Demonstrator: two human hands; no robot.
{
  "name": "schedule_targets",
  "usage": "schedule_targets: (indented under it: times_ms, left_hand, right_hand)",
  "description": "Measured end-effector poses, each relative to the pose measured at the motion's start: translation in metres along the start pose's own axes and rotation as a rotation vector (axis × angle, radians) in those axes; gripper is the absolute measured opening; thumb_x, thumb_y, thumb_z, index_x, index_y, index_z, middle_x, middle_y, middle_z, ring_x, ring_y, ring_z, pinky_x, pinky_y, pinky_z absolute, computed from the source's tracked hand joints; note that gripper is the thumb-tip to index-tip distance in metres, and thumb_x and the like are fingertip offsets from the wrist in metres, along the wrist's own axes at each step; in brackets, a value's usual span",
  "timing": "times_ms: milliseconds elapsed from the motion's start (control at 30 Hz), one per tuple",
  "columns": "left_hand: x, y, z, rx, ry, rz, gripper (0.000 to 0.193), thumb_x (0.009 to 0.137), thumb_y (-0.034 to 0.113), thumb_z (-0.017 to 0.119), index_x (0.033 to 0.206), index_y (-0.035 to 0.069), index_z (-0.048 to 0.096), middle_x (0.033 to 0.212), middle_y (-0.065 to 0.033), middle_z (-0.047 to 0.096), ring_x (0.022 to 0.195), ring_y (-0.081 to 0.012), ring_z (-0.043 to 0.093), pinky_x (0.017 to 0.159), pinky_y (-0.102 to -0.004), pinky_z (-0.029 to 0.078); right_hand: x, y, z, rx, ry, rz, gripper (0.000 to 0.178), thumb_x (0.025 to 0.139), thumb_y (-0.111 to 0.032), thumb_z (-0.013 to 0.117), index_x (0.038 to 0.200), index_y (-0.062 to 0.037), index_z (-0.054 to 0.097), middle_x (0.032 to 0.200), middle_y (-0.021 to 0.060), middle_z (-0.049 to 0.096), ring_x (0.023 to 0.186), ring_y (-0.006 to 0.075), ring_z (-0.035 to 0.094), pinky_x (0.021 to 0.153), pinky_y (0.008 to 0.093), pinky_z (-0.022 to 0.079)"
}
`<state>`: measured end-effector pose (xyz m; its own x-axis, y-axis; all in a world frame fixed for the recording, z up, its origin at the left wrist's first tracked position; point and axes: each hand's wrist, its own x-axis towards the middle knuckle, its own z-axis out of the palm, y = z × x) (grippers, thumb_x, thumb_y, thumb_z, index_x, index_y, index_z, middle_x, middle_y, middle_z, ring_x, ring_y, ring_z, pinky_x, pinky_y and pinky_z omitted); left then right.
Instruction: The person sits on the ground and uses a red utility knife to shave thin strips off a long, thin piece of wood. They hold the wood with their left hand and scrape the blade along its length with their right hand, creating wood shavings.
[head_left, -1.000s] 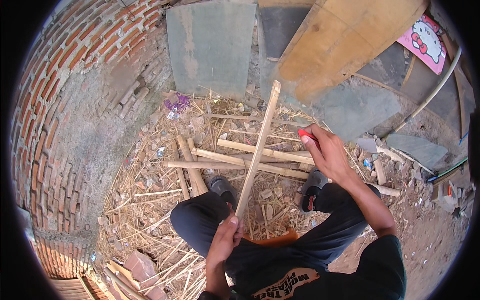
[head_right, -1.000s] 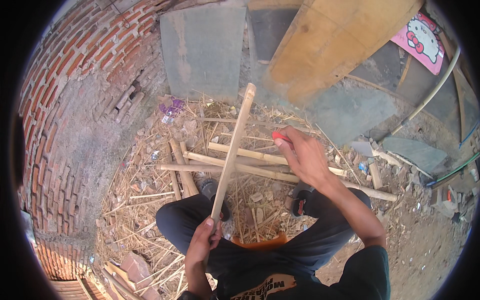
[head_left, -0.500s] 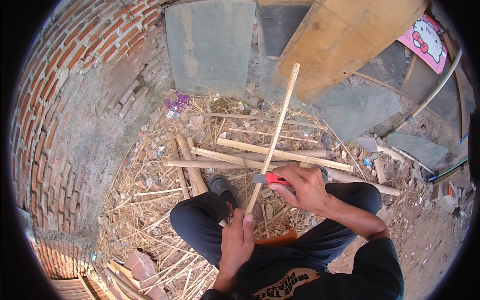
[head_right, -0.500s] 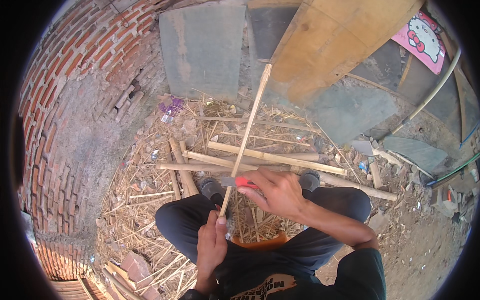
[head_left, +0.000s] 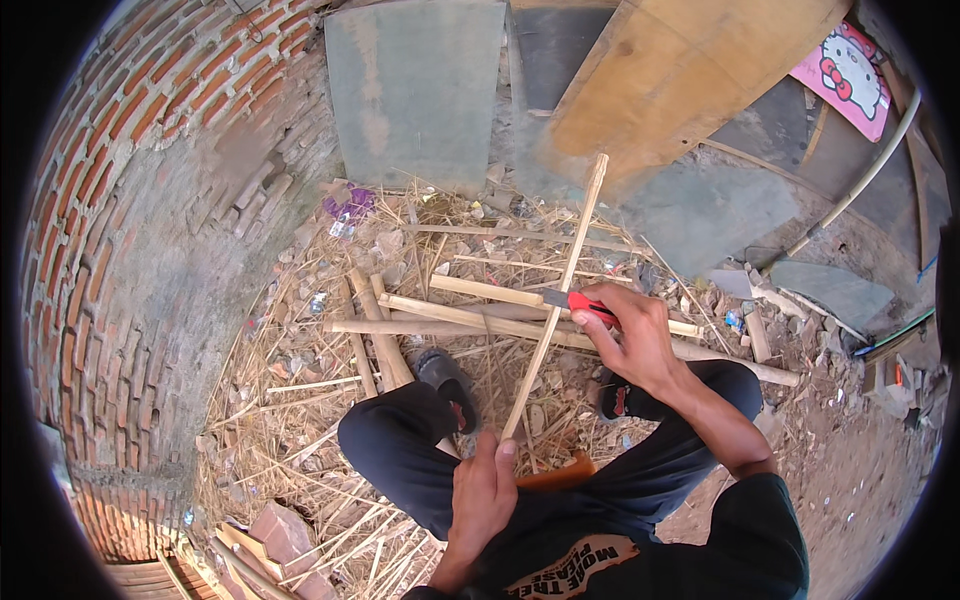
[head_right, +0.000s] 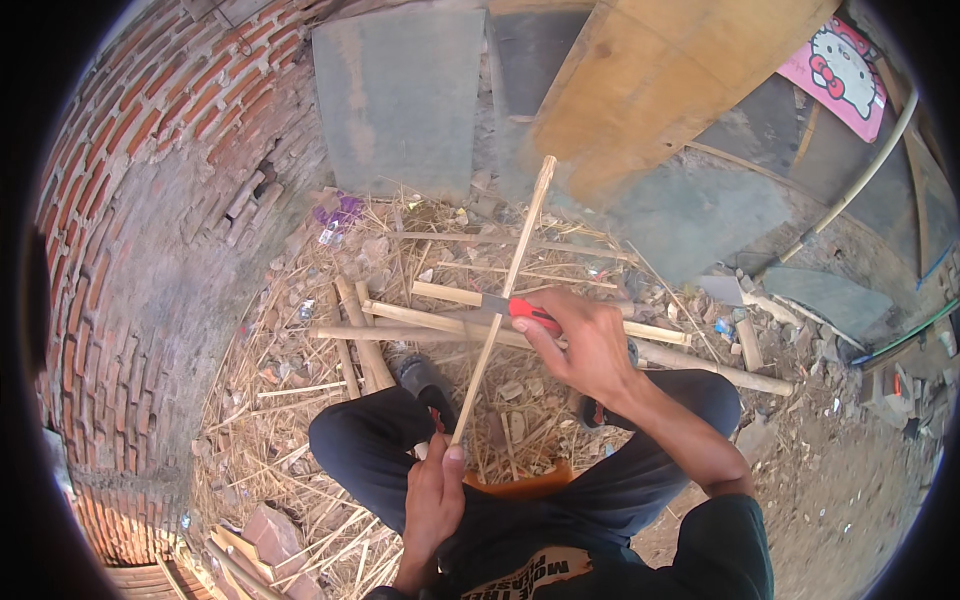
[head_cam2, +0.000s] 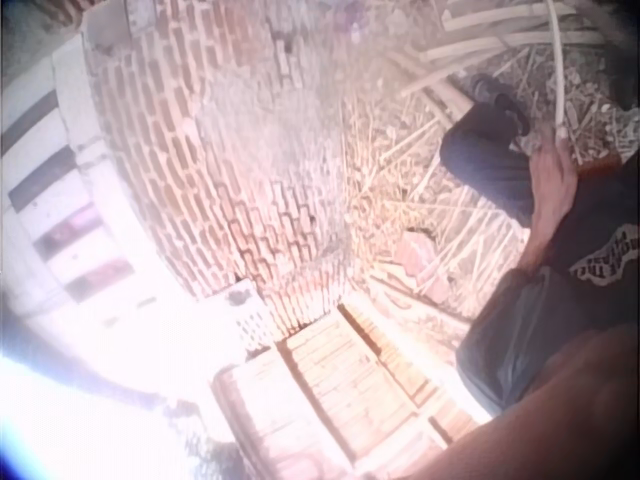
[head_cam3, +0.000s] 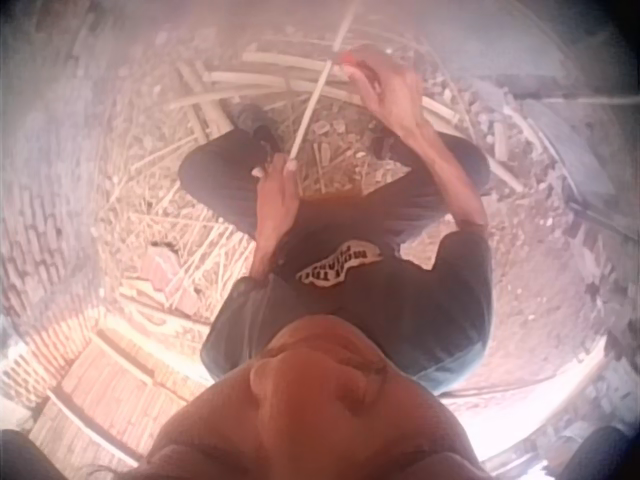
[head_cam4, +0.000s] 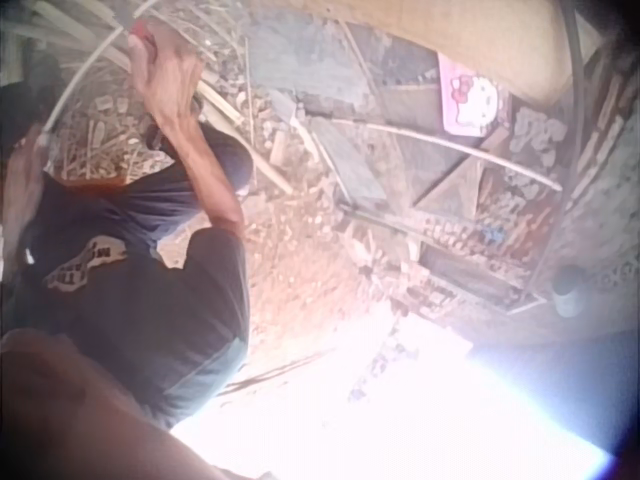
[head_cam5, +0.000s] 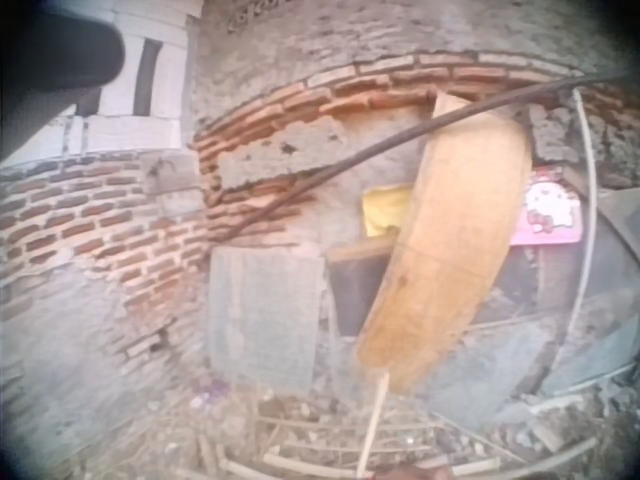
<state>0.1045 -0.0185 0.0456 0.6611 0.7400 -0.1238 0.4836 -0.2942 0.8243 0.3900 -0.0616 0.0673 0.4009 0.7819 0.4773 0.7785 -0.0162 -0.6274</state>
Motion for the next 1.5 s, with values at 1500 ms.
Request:
schedule_targets:
  times_ms: [1500]
  left_hand:
    - [0.012,0.001,-0.003,0.001,0.006,0.074,0.022,0.116,0.024,0.05,0.113,0.003,0.053,0.072,-0.0245,0.065,0.073,-0.0533,0.067,0.067,-0.0622,0.048]
  right_hand:
    - [-0.04,-0.023,0.003,-0.027,-0.104,-0.097,0.027,0.097,-0.028,0.084,0.113,-0.0077,0.077,0.096,0.0101,0.078,0.075,0.0296,0.077,0.063,0.0397,0.06]
